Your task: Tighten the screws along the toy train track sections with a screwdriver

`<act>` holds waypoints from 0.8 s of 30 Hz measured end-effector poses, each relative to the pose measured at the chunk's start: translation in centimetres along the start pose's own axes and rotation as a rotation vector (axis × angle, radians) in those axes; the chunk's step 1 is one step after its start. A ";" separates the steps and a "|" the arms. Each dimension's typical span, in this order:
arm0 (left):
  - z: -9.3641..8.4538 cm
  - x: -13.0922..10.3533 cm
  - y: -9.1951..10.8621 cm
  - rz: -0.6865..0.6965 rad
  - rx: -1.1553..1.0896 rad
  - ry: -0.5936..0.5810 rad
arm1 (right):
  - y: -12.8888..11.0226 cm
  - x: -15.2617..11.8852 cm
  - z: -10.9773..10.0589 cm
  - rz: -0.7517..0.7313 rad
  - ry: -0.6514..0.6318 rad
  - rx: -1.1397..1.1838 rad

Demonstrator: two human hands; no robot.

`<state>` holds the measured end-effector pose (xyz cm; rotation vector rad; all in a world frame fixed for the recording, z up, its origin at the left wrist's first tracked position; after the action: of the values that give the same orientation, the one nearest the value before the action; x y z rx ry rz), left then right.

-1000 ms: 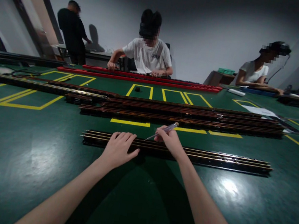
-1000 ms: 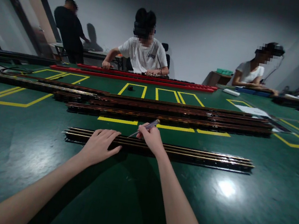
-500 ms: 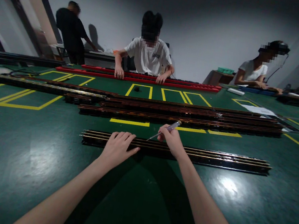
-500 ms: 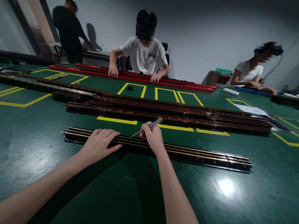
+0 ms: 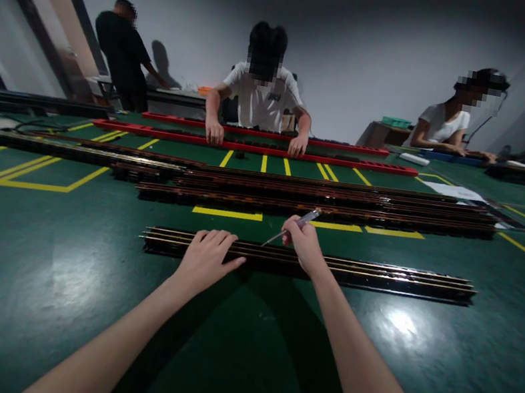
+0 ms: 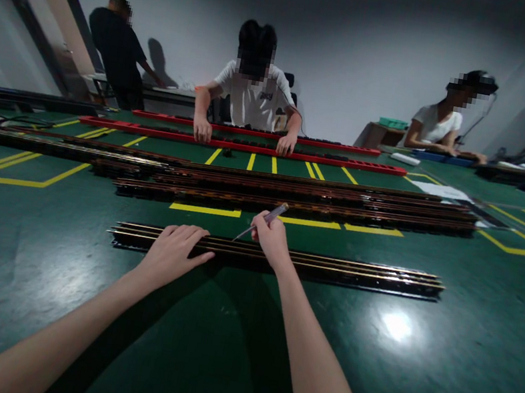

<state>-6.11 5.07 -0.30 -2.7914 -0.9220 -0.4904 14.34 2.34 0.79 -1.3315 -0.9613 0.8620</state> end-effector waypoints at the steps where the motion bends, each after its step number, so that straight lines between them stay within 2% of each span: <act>1: 0.0 0.0 0.0 -0.003 -0.001 -0.003 | 0.0 0.0 0.0 -0.001 -0.006 0.004; 13: -0.5 0.0 0.1 -0.055 0.028 -0.036 | -0.5 -0.6 0.6 -0.038 -0.083 -0.013; 24: -1.1 0.1 -0.4 -0.061 0.055 -0.078 | -1.0 -1.1 1.3 -0.092 -0.163 -0.166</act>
<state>-6.56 5.14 0.75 -2.7571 -1.0241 -0.3604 12.66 1.75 1.72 -1.3608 -1.2349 0.8442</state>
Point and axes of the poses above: each hand's wrist, its own x-axis towards the middle knuckle, its own z-axis out of the palm, y = z × x, the point moved 3 cm from there along x, towards the middle knuckle, and after that the axes turned 7 degrees about z, right-handed, at the moved point
